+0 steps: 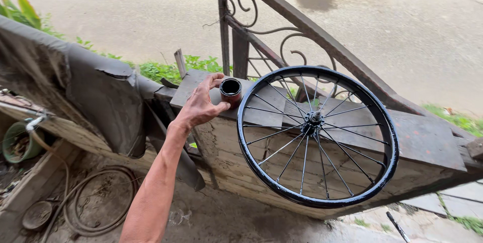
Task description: The person paints a bicycle wheel black using a long-handled brush, dipping the brush into a paint can. They rotate the wheel to reach the spokes and rim, first working on a wheel resting on a concrete ledge, then moving a second light-colored wheel onto a fan guard on the ground and painting its spokes and hub while turning it.
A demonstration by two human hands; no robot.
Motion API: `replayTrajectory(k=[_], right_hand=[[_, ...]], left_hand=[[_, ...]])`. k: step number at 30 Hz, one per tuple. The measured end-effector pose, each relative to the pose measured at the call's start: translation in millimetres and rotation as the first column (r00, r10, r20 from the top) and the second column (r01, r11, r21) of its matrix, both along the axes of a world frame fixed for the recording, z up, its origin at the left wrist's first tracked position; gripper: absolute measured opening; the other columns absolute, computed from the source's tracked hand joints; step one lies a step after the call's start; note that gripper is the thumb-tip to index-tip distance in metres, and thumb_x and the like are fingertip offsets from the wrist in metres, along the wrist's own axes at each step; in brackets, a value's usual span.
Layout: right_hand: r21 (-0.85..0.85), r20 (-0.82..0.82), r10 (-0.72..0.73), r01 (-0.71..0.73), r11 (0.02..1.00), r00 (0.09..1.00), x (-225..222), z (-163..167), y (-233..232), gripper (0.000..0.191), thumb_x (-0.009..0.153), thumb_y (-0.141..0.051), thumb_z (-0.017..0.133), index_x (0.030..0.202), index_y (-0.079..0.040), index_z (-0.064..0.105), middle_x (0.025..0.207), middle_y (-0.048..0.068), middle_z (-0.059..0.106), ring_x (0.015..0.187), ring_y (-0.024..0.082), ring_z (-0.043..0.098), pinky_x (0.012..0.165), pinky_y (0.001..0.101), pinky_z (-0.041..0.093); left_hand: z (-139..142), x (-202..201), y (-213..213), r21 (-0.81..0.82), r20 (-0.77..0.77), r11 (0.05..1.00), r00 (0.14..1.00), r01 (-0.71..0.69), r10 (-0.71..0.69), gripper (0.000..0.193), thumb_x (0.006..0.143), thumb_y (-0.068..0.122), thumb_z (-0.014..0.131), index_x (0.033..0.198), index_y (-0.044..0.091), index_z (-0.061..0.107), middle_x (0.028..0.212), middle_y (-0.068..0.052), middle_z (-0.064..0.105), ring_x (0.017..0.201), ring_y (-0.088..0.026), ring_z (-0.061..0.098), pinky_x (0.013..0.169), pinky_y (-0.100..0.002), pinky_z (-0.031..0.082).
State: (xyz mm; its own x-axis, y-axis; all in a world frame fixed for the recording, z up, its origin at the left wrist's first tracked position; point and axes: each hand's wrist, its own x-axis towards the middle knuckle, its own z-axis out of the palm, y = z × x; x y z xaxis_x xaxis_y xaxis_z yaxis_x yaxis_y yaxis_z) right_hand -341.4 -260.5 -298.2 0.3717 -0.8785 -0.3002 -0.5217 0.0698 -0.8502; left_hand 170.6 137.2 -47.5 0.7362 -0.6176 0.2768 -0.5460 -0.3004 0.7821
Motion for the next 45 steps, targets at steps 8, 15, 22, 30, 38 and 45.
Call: replayTrajectory(k=[8,15,22,30,38,45], right_hand=[[0.019,-0.03,-0.015,0.015,1.0,0.999,-16,-19,8,0.039,0.096,-0.014,0.064,0.127,0.01,0.066,0.083,0.024,0.076,0.074,0.032,0.078,0.078,0.0404,0.061],[0.029,-0.041,0.014,-0.012,1.0,0.999,-13,-31,29,0.04,0.095,-0.016,0.065,0.126,0.009,0.067,0.083,0.023,0.077,0.073,0.031,0.078,0.077,0.0404,0.061],[-0.026,-0.016,0.128,-0.128,0.991,0.992,-39,-49,66,0.041,0.094,-0.018,0.066,0.125,0.008,0.068,0.083,0.022,0.077,0.072,0.03,0.079,0.076,0.0404,0.061],[-0.361,0.186,0.322,-0.24,0.901,0.928,-33,-49,146,0.035,0.091,-0.02,0.066,0.116,0.005,0.072,0.082,0.015,0.079,0.072,0.02,0.08,0.079,0.0339,0.061],[-0.395,0.217,0.465,-0.358,0.846,0.858,-10,-26,178,0.022,0.089,-0.011,0.071,0.108,-0.002,0.077,0.083,0.013,0.079,0.069,0.019,0.082,0.076,0.0334,0.064],[-0.503,0.282,0.823,-0.654,0.564,0.493,56,-56,191,0.033,0.091,-0.02,0.066,0.12,-0.006,0.073,0.098,0.011,0.082,0.066,0.016,0.08,0.066,0.0284,0.065]], left_hand=[[-12,-7,-8,-0.014,-0.002,0.997,0.997,0.08,-0.08,0.075,0.068,0.019,0.086,0.135,0.006,0.055,0.131,-0.013,0.068,0.131,-0.026,0.061,0.114,-0.037,0.042],[-18,-20,2,-0.022,0.038,0.999,0.999,-0.037,0.038,0.076,0.068,0.023,0.089,0.134,0.007,0.055,0.132,-0.015,0.068,0.133,-0.028,0.059,0.113,-0.039,0.044],[-29,-39,5,0.0,0.022,0.995,0.995,-0.101,0.101,0.089,0.069,0.025,0.09,0.143,0.009,0.043,0.139,-0.017,0.061,0.138,-0.032,0.054,0.115,-0.044,0.043],[-34,-72,23,-0.036,0.177,0.993,0.977,-0.116,0.12,0.095,0.07,0.015,0.084,0.151,0.006,0.034,0.143,-0.022,0.055,0.137,-0.036,0.05,0.116,-0.046,0.038],[-65,-136,62,-0.414,0.306,0.873,0.863,-0.259,0.401,0.042,0.081,-0.001,0.066,0.12,0.003,0.055,0.131,-0.015,0.062,0.127,-0.031,0.061,0.114,-0.04,0.047],[-101,-224,116,-0.465,0.2,0.698,0.704,-0.544,0.682,0.028,0.081,0.006,0.075,0.105,0.003,0.063,0.105,-0.01,0.064,0.099,-0.025,0.065,0.092,-0.037,0.054]])
